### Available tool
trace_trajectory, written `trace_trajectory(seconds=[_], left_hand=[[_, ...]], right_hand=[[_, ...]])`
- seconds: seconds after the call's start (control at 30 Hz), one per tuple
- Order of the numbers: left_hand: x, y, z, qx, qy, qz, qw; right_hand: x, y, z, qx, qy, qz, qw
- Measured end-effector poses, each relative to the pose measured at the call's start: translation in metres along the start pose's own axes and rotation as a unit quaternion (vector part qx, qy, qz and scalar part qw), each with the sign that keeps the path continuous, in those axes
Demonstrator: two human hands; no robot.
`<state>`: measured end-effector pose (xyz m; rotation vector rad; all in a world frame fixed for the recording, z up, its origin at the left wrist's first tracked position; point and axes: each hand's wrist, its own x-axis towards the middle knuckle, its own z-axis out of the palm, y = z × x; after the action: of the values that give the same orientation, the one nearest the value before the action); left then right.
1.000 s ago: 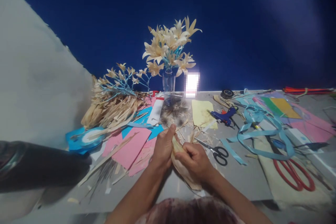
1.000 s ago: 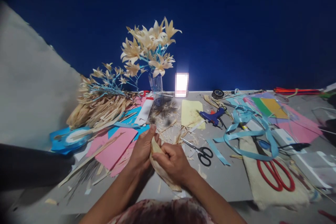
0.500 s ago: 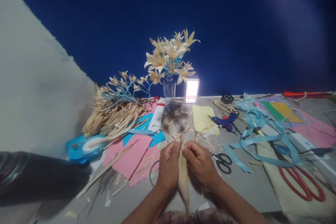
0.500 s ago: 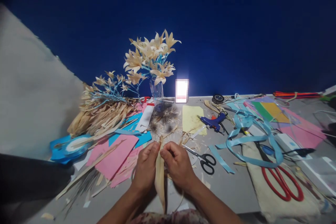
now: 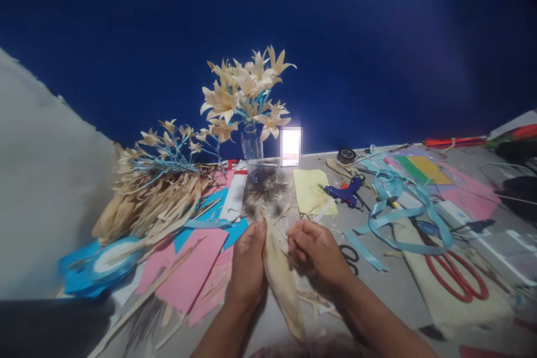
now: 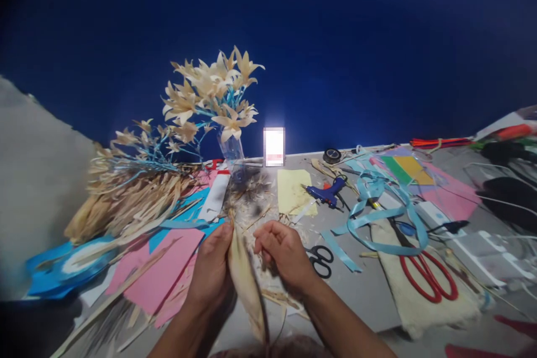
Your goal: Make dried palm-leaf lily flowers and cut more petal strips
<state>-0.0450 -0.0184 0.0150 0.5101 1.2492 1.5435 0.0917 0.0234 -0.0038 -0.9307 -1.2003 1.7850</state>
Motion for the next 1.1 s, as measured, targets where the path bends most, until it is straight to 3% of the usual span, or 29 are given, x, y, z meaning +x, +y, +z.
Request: trace_trajectory(seconds=[0.2,0.47,0.67,0.8,0.87,1.1], left_hand=[[0.006,-0.005,0.000,-0.035,0.044,0.006,0.998],[0.006,-0.003,-0.005,-0.004,0.080,0.032,0.996],[0.002,0.005,-0.003,-0.063,0.052,-0.014,0.997],[-0.005,-0.005,-0.013,-0.055,-0.054,-0.031,0.997],[-0.009,-0.013,-0.019,-0.035,-0.092,-0.031,0.995],[-0.011,-0.012,-0.017,-0.078,-0.086,-0.077,0.990]], right_hand=[[-0.008,0.001,0.002,-0.108,-0.088,-0.003,0.990],[-0.018,0.010,0.016,-0.236,-0.087,-0.022,0.968],[-0.018,0.016,0.008,-0.135,-0.105,0.013,0.985],[-0.017,0.011,0.006,-0.142,-0.049,0.004,0.989],[-0.017,0.009,0.005,-0.118,-0.056,0.012,0.991],[-0.021,0.016,0.001,0.074,-0.104,0.096,0.987]])
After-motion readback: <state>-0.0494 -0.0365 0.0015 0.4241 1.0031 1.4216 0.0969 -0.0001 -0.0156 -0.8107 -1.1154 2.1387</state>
